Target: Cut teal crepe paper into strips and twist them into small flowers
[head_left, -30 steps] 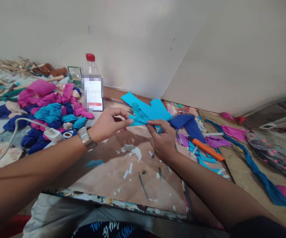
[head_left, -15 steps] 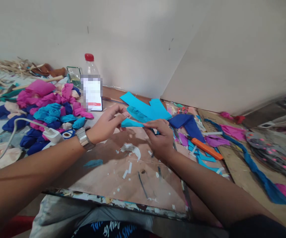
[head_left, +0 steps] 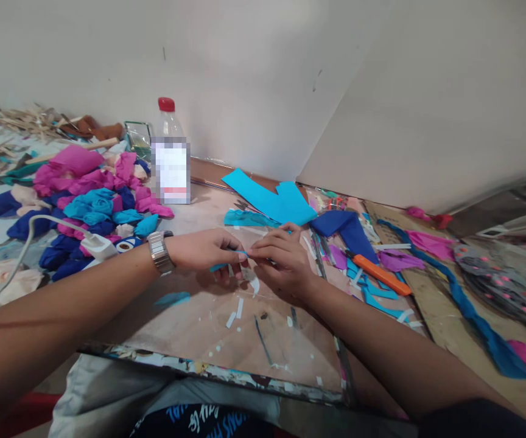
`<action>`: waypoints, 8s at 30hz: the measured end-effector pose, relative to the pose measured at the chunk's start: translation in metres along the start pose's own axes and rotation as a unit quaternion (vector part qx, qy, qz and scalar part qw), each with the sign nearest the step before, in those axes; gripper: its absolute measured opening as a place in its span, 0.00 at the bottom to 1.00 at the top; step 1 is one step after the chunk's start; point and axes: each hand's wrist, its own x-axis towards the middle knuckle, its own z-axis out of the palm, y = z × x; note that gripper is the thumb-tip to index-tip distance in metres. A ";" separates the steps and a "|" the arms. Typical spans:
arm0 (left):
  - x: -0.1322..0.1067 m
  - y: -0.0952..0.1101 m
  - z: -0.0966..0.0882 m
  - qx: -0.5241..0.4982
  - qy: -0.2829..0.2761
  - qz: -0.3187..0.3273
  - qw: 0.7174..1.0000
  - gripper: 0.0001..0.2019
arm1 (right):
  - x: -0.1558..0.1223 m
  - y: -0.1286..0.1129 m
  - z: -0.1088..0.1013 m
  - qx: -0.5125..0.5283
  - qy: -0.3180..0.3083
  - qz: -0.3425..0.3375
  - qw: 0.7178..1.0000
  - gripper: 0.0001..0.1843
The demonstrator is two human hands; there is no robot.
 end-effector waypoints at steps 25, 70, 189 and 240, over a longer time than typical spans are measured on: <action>0.000 0.004 0.001 0.017 0.033 0.008 0.999 0.15 | 0.001 -0.008 -0.002 -0.025 -0.026 0.015 0.999 0.06; 0.006 -0.011 0.018 0.574 0.270 0.154 0.757 0.14 | 0.001 -0.007 0.004 -0.011 -0.066 0.146 0.987 0.05; 0.002 -0.001 0.017 0.488 0.184 0.079 0.849 0.15 | -0.003 -0.002 0.007 0.001 -0.054 0.085 0.995 0.03; 0.004 -0.002 0.014 0.512 0.248 0.151 0.809 0.18 | -0.002 0.001 0.004 -0.005 -0.009 0.099 0.995 0.04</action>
